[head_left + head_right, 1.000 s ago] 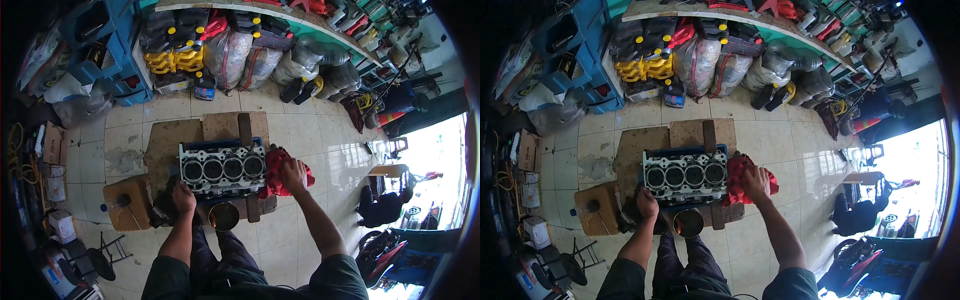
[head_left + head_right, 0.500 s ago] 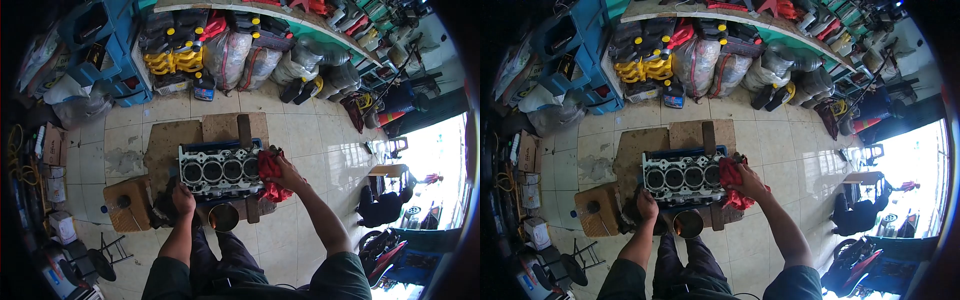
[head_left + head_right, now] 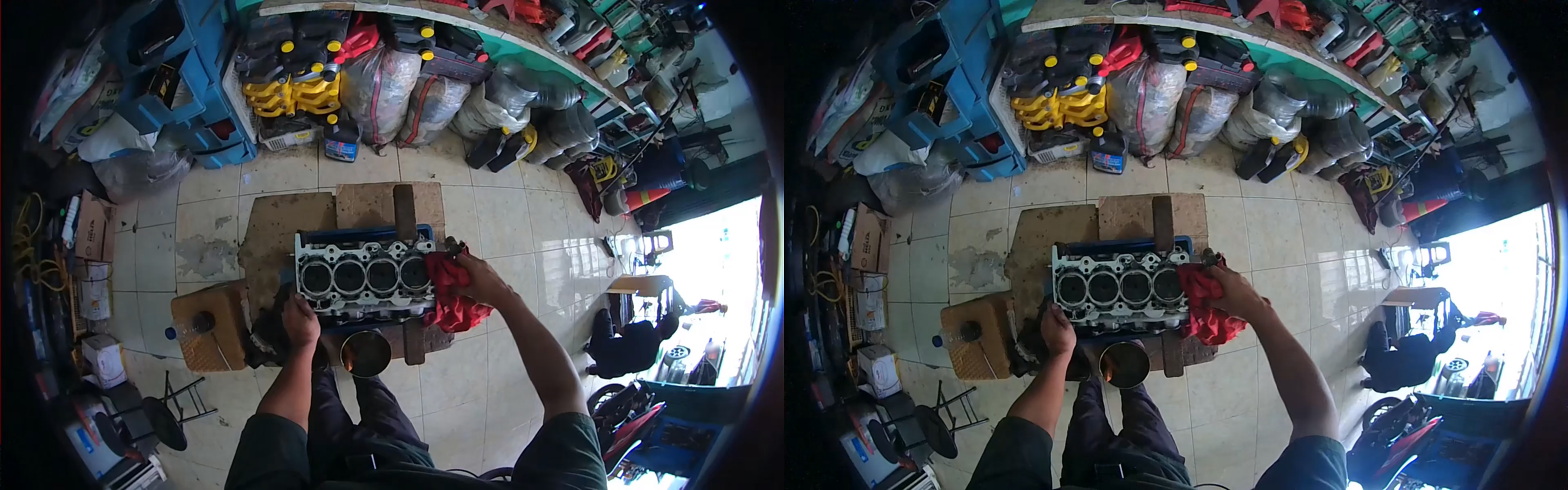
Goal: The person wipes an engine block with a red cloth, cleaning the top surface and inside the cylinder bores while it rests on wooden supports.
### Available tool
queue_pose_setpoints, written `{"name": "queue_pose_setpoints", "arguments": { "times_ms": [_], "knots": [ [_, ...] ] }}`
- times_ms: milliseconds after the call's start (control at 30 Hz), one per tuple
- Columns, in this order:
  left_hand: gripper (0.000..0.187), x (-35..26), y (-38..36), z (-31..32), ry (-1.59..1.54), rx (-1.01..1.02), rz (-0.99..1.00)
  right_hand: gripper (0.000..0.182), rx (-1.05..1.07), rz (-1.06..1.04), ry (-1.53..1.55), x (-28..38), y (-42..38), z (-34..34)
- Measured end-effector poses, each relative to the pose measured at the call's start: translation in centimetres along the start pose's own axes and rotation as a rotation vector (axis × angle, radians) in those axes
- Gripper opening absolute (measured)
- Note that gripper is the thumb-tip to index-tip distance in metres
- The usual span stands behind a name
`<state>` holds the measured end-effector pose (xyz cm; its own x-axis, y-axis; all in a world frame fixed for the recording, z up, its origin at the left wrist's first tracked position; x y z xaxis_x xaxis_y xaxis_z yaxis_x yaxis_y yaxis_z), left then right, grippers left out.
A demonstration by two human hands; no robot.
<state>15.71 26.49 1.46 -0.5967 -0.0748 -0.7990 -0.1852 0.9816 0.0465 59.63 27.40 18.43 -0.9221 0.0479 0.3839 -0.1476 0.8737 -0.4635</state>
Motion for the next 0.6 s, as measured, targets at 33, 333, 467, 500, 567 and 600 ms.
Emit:
{"name": "queue_pose_setpoints", "arguments": {
  "times_ms": [33,333,467,500,567,600],
  "knots": [
    [0.041,-0.1,-0.4,0.1,-0.012,0.003,-0.001,0.074,0.001,0.007,0.000,-1.3,-0.5,0.1],
    [0.042,0.1,-0.4,0.3,0.018,0.007,-0.031,0.049,-0.680,0.406,-0.100,-5.6,-7.5,-9.2],
    [0.043,-0.3,-0.3,0.0,0.010,-0.039,-0.038,0.071,-0.696,0.378,-0.270,3.8,-4.8,-6.5],
    [0.043,-0.6,-0.3,0.0,0.009,-0.042,-0.038,0.070,-0.669,0.317,-0.259,3.6,-2.4,-2.8],
    [0.044,-0.9,-0.3,-0.3,0.006,-0.059,-0.026,0.059,-0.597,0.239,-0.336,8.8,1.2,0.6],
    [0.044,-1.0,-0.4,-0.4,0.008,-0.059,-0.026,0.047,-0.327,0.352,-0.398,10.9,2.1,1.5]
  ]
}}
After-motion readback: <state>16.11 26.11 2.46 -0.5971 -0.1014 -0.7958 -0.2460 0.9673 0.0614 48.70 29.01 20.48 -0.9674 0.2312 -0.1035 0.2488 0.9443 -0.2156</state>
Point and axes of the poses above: each hand's wrist, its own y-axis towards the middle knuckle, its own z-axis out of the palm, x = y × z, the point moved 6 cm from there along y, towards the middle knuckle, and after that the axes turned 11 degrees about -y, right-handed, at the moved point
